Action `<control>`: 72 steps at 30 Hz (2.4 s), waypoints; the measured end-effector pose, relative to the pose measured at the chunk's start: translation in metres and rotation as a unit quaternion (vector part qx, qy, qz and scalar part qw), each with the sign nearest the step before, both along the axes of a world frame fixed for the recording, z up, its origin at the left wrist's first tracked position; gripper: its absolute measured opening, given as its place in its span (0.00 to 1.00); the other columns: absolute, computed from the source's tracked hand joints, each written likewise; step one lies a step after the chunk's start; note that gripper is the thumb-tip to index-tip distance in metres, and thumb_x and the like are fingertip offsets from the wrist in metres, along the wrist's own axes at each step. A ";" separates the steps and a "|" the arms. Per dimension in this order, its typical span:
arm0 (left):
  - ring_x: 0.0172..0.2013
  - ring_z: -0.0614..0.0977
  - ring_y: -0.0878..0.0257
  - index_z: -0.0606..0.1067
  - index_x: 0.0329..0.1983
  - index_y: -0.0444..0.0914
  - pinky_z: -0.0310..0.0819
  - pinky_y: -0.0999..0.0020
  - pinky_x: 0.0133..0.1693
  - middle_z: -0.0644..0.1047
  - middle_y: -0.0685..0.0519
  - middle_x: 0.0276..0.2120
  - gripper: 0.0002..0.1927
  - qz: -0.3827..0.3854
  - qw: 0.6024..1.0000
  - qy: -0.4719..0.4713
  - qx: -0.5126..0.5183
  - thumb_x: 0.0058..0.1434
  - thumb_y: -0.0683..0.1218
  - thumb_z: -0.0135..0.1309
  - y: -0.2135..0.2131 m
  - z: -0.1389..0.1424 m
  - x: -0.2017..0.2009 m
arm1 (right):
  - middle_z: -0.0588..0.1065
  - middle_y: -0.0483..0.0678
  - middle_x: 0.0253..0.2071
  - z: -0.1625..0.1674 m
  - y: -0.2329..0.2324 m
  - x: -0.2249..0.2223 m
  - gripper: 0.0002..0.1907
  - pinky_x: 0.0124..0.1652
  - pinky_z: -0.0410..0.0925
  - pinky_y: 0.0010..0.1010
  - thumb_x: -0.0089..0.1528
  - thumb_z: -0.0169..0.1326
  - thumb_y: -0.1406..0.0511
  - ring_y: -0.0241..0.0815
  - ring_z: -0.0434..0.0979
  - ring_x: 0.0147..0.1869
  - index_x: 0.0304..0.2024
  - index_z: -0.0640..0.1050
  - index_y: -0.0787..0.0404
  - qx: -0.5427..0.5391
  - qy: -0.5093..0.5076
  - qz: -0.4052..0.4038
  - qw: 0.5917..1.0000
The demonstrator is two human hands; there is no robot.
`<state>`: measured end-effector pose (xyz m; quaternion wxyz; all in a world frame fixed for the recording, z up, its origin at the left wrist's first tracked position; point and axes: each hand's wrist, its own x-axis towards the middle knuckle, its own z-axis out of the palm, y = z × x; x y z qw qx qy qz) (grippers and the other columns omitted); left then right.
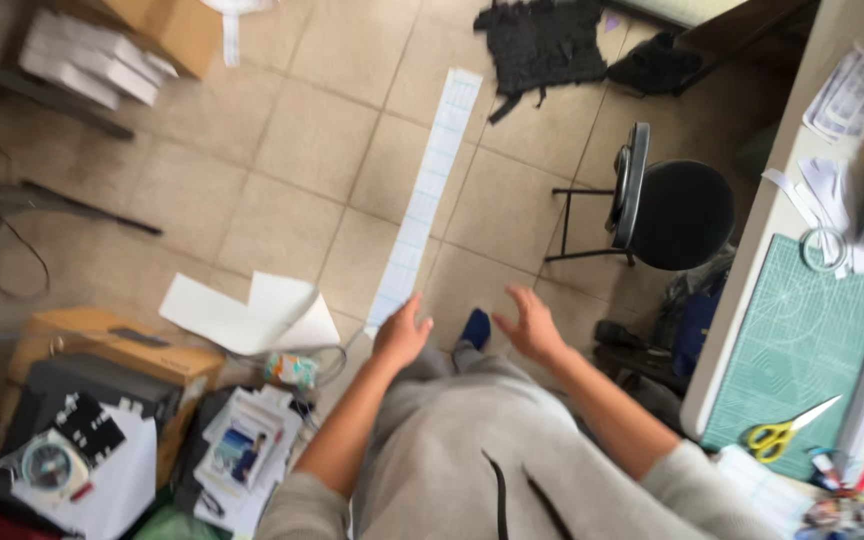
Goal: The person picks up printed transfer sheets from a work table, carries them to a heat press, and lays each sheet on the press platen. They lower the heat press handle onto the sheets, wait, then lift the handle and move the pressed sheets aside, repeating the cycle with additional sheets.
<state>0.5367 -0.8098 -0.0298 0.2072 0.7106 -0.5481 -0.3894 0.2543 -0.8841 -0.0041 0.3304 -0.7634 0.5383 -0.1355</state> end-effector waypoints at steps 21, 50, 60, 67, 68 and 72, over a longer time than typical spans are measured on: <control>0.51 0.82 0.48 0.72 0.59 0.40 0.76 0.56 0.53 0.79 0.46 0.54 0.24 0.015 0.984 0.090 0.150 0.61 0.51 0.57 -0.570 -0.156 0.034 | 0.76 0.55 0.58 -0.134 -0.498 0.047 0.21 0.57 0.70 0.40 0.63 0.58 0.66 0.57 0.76 0.62 0.58 0.75 0.60 0.130 -0.011 -0.127 0.983; 0.66 0.64 0.45 0.68 0.67 0.38 0.58 0.47 0.64 0.69 0.42 0.62 0.29 -0.181 0.937 -0.271 0.125 0.59 0.42 0.52 -0.903 -0.669 0.004 | 0.74 0.58 0.57 -0.436 -0.733 0.151 0.32 0.56 0.64 0.47 0.61 0.58 0.56 0.59 0.73 0.59 0.63 0.69 0.66 0.339 0.082 -0.021 0.937; 0.48 0.81 0.51 0.78 0.44 0.42 0.67 0.51 0.53 0.81 0.47 0.43 0.12 -0.207 0.937 -0.238 0.151 0.68 0.43 0.43 -0.907 -0.645 0.013 | 0.74 0.59 0.57 -0.438 -0.711 0.161 0.32 0.56 0.65 0.48 0.61 0.59 0.55 0.59 0.74 0.61 0.62 0.70 0.66 0.346 0.087 0.018 0.934; 0.38 0.84 0.53 0.79 0.37 0.43 0.65 0.47 0.52 0.82 0.50 0.33 0.11 -0.212 0.951 -0.215 0.067 0.64 0.43 0.45 -0.797 -0.549 0.048 | 0.78 0.57 0.52 -0.420 -0.664 0.147 0.26 0.49 0.73 0.42 0.60 0.60 0.61 0.54 0.81 0.51 0.58 0.74 0.64 0.342 0.012 -0.173 0.924; 0.38 0.83 0.52 0.79 0.35 0.44 0.64 0.46 0.51 0.81 0.50 0.32 0.09 -0.208 0.958 -0.194 0.032 0.61 0.42 0.47 -0.773 -0.522 0.056 | 0.79 0.56 0.52 -0.407 -0.647 0.145 0.25 0.48 0.73 0.42 0.59 0.60 0.63 0.53 0.81 0.50 0.58 0.75 0.64 0.347 -0.003 -0.184 0.920; 0.32 0.80 0.49 0.77 0.29 0.41 0.66 0.51 0.46 0.79 0.50 0.28 0.03 -0.157 0.984 -0.082 -0.022 0.59 0.42 0.55 -0.687 -0.391 0.085 | 0.78 0.56 0.55 -0.333 -0.598 0.138 0.27 0.50 0.74 0.40 0.58 0.62 0.65 0.52 0.82 0.51 0.60 0.74 0.61 0.337 -0.018 -0.116 0.934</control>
